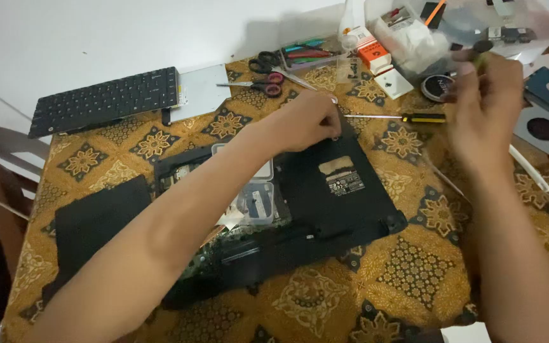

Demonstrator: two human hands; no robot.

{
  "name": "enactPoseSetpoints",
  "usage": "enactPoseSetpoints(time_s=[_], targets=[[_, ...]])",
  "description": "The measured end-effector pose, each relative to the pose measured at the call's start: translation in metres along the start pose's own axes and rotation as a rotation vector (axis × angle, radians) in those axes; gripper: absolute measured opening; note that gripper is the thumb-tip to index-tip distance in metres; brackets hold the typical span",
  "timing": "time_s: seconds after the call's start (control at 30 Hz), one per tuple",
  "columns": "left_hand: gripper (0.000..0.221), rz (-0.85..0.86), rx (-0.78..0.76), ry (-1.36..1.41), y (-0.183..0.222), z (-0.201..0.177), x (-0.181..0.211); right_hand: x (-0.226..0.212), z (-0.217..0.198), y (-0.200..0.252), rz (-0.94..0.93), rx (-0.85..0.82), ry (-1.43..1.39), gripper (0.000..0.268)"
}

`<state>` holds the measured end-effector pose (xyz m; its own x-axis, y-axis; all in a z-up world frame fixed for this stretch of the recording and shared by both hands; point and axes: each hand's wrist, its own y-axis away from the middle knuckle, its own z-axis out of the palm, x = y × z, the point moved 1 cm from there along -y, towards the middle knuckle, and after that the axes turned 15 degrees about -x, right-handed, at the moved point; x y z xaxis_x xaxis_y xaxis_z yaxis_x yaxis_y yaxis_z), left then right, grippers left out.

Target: Removing and replacing the back cover of a laptop using a screwdriver

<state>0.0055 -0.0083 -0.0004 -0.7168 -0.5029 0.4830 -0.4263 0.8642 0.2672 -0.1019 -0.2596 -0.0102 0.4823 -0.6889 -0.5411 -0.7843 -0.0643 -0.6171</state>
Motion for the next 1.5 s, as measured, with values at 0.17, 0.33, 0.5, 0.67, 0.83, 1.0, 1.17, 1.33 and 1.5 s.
enactPoseSetpoints(time_s=[0.17,0.33,0.5,0.67,0.83,1.0,1.17,1.33,1.5], targets=[[0.023,0.230,0.093,-0.230,-0.014,0.006,-0.010,0.023,-0.002,0.006,0.041,0.085,0.131,0.022],[0.016,0.006,-0.011,-0.116,-0.003,0.002,0.013,0.022,-0.002,0.006,0.049,0.073,0.211,0.023],[0.022,0.088,0.107,-0.167,-0.010,0.009,0.006,0.043,-0.002,0.007,-0.027,0.106,0.244,0.022],[0.023,0.049,0.112,-0.186,-0.008,0.011,0.013,0.018,-0.001,0.004,0.006,0.054,0.084,0.026],[0.024,0.003,0.140,-0.231,-0.011,0.013,0.013,0.024,0.000,0.004,0.005,0.038,0.097,0.028],[0.030,-0.086,0.085,-0.318,-0.004,0.011,0.028,0.015,-0.001,0.007,-0.056,0.056,0.169,0.022],[0.028,-0.081,0.118,-0.348,-0.003,0.013,0.034,0.020,-0.002,0.007,-0.052,0.078,0.273,0.022],[0.029,-0.051,0.212,-0.384,-0.010,0.018,0.031,0.025,0.000,0.006,-0.056,0.103,0.284,0.017],[0.036,-0.215,0.044,-0.347,-0.001,0.012,0.051,0.020,-0.002,0.006,-0.025,0.066,0.246,0.022]])
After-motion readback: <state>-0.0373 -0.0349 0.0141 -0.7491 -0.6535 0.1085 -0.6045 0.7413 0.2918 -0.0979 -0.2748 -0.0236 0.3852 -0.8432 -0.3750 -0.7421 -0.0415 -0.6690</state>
